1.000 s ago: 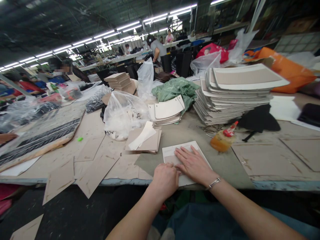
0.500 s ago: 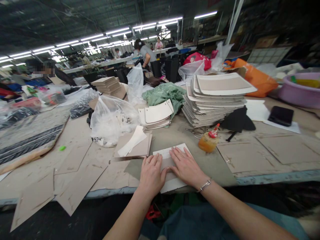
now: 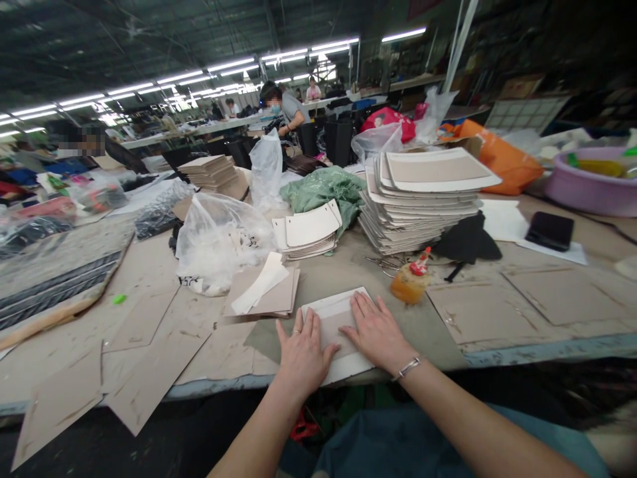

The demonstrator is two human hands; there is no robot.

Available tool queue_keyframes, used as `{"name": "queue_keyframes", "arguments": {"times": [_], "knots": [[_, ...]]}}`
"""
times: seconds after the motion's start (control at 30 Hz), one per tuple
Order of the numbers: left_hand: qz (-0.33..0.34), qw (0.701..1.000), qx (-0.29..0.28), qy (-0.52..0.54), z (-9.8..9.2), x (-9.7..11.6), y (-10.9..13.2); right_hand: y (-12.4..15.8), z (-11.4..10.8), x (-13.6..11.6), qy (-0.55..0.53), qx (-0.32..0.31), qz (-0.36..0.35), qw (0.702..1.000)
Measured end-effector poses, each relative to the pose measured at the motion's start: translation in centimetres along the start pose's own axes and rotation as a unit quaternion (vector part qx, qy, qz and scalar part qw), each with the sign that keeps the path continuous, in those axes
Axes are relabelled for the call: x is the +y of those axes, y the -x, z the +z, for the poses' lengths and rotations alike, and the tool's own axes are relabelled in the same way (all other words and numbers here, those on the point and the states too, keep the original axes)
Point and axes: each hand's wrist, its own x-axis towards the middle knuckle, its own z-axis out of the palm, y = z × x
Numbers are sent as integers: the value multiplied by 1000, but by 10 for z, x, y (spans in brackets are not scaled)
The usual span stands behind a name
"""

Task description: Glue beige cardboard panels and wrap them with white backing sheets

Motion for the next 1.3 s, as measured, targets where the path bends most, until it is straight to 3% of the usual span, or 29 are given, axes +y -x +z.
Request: {"name": "queue_keyframes", "arguments": {"times": [0.4, 0.57, 0.67, 0.77, 0.87, 0.97, 1.03, 1.1, 1.2, 1.3], "knots": [[-23, 999, -9, 46, -6, -2, -5, -2, 6, 5, -28, -17, 13, 999], [-12, 991, 41, 130, -2, -15, -11, 1, 2, 14, -81, 16, 49, 995], [-74, 965, 82, 239, 3, -23, -17, 6, -2, 25, -123, 59, 100, 986], [-147, 903, 112, 388, 12, -29, -23, 10, -1, 36, -190, 67, 149, 968], [-198, 820, 147, 516, 22, -30, -29, 12, 3, 38, -298, 69, 202, 931], [-225, 709, 176, 645, 23, -27, -31, 14, 4, 32, -451, 115, 213, 859], [-208, 625, 163, 734, 17, -23, -29, 15, -1, 27, -531, 149, 196, 811], [-178, 553, 144, 801, 8, -21, -27, 18, -9, 24, -574, 157, 174, 784], [-168, 479, 151, 848, -5, -20, -25, 26, -22, 22, -573, 128, 156, 794], [-179, 442, 167, 863, -15, -22, -23, 40, -29, 17, -512, 117, 167, 834]]}}
